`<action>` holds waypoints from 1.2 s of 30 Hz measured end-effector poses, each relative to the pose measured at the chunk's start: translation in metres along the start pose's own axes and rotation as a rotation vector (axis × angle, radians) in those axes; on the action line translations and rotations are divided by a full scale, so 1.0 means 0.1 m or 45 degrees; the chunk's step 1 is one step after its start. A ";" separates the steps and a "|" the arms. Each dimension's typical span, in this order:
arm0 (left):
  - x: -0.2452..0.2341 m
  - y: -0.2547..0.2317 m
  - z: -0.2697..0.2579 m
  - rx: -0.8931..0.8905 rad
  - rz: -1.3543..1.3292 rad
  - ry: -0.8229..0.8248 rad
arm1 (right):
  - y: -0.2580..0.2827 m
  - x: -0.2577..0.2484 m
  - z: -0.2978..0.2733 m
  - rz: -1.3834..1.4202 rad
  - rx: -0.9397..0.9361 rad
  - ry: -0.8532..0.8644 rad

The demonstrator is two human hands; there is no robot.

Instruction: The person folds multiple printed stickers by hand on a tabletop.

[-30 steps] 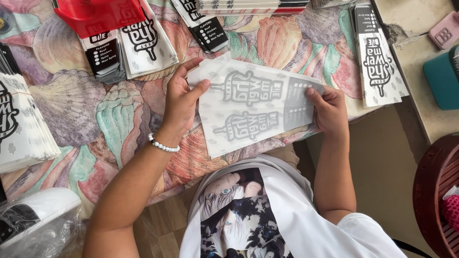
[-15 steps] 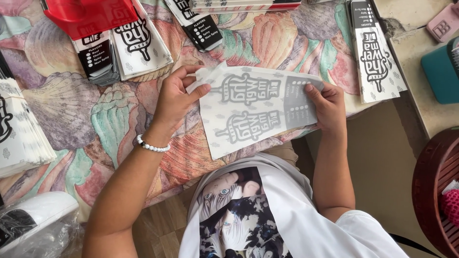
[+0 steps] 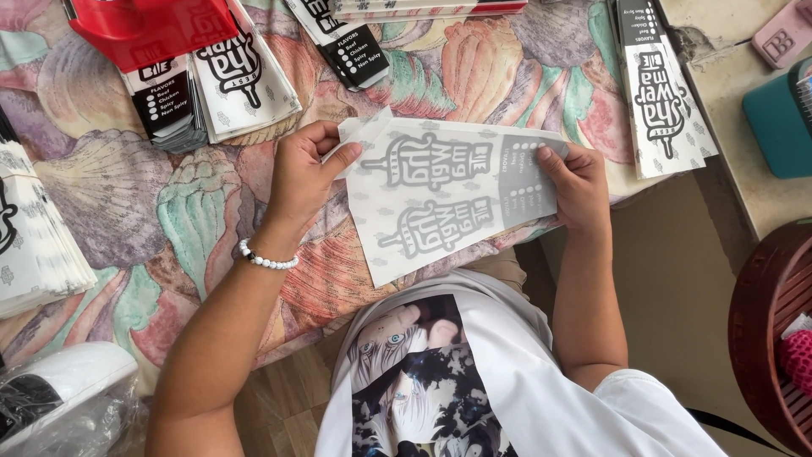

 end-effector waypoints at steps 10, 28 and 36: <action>-0.02 -0.08 -0.07 -0.219 -0.146 -0.038 | -0.10 -0.07 0.05 0.016 0.021 -0.005; -0.20 0.24 0.11 -0.138 -0.226 0.027 | -0.19 -0.17 0.11 0.023 -0.008 -0.018; -0.09 -0.10 -0.07 -0.113 -0.260 0.154 | -0.25 -0.25 0.13 0.056 -0.037 -0.030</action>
Point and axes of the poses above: each hand's wrist, its own z-axis towards the middle knuckle, its own x-axis out of the palm, y = z × x, the point moved 5 cm from there along z, towards the middle knuckle, and after that the axes turned 3 degrees about -z, right-handed, at the moved point
